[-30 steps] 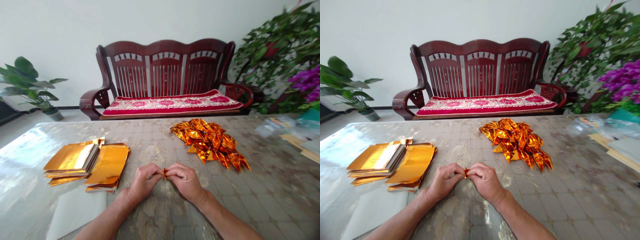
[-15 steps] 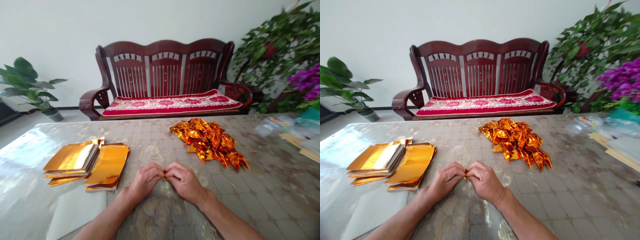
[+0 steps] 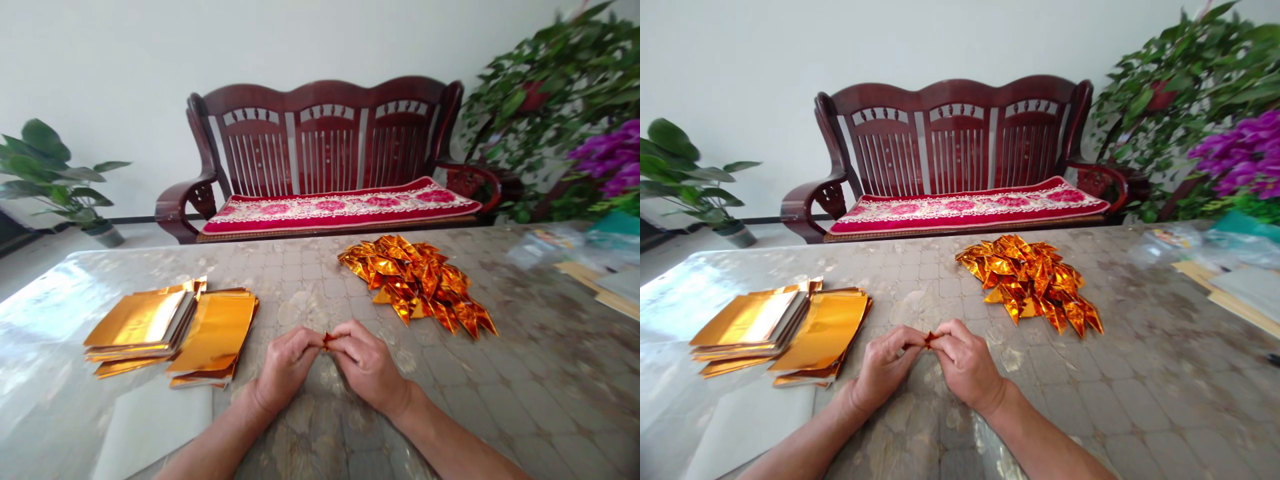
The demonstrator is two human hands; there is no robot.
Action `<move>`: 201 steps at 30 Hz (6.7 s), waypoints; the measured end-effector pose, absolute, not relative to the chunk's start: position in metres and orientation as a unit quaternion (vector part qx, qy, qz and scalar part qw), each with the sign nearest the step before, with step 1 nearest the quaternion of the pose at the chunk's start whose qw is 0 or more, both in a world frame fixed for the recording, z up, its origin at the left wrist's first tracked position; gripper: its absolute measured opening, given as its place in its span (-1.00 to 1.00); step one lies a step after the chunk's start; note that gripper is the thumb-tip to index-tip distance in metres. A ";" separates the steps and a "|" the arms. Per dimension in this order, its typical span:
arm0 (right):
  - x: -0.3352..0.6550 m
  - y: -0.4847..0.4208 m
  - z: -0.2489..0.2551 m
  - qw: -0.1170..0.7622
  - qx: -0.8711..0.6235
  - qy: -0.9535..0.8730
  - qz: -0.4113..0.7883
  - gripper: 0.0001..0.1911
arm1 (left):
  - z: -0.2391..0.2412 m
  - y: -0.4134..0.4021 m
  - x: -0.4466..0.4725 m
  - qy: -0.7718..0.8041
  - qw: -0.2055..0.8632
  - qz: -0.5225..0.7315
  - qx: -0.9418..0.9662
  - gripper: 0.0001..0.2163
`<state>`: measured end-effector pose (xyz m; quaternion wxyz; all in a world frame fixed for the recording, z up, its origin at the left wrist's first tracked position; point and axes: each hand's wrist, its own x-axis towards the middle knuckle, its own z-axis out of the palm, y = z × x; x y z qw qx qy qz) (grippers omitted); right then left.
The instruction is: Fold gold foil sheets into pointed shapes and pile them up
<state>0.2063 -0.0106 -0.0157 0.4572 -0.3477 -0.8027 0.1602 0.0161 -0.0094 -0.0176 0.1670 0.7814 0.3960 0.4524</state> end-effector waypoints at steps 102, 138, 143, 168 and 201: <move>0.204 -0.001 -0.001 0.435 -0.408 -0.783 0.177 -0.83 | -0.017 -0.007 0.024 0.484 0.365 0.449 0.657 -0.88; 0.202 -0.002 0.007 0.310 -0.448 -0.838 0.034 -0.85 | -0.002 -0.016 0.030 0.582 0.106 0.249 0.767 -0.82; 0.220 0.003 0.008 0.416 -0.412 -0.798 0.140 -0.82 | 0.002 -0.005 0.021 0.639 0.142 0.253 0.713 -0.83; 0.238 0.015 -0.009 0.372 -0.390 -0.836 0.104 -0.83 | -0.001 0.004 -0.001 0.427 0.190 0.312 0.827 -0.61; 0.224 0.010 -0.011 0.390 -0.371 -0.840 0.078 -0.80 | -0.021 -0.001 0.011 0.425 0.132 0.422 0.790 -0.83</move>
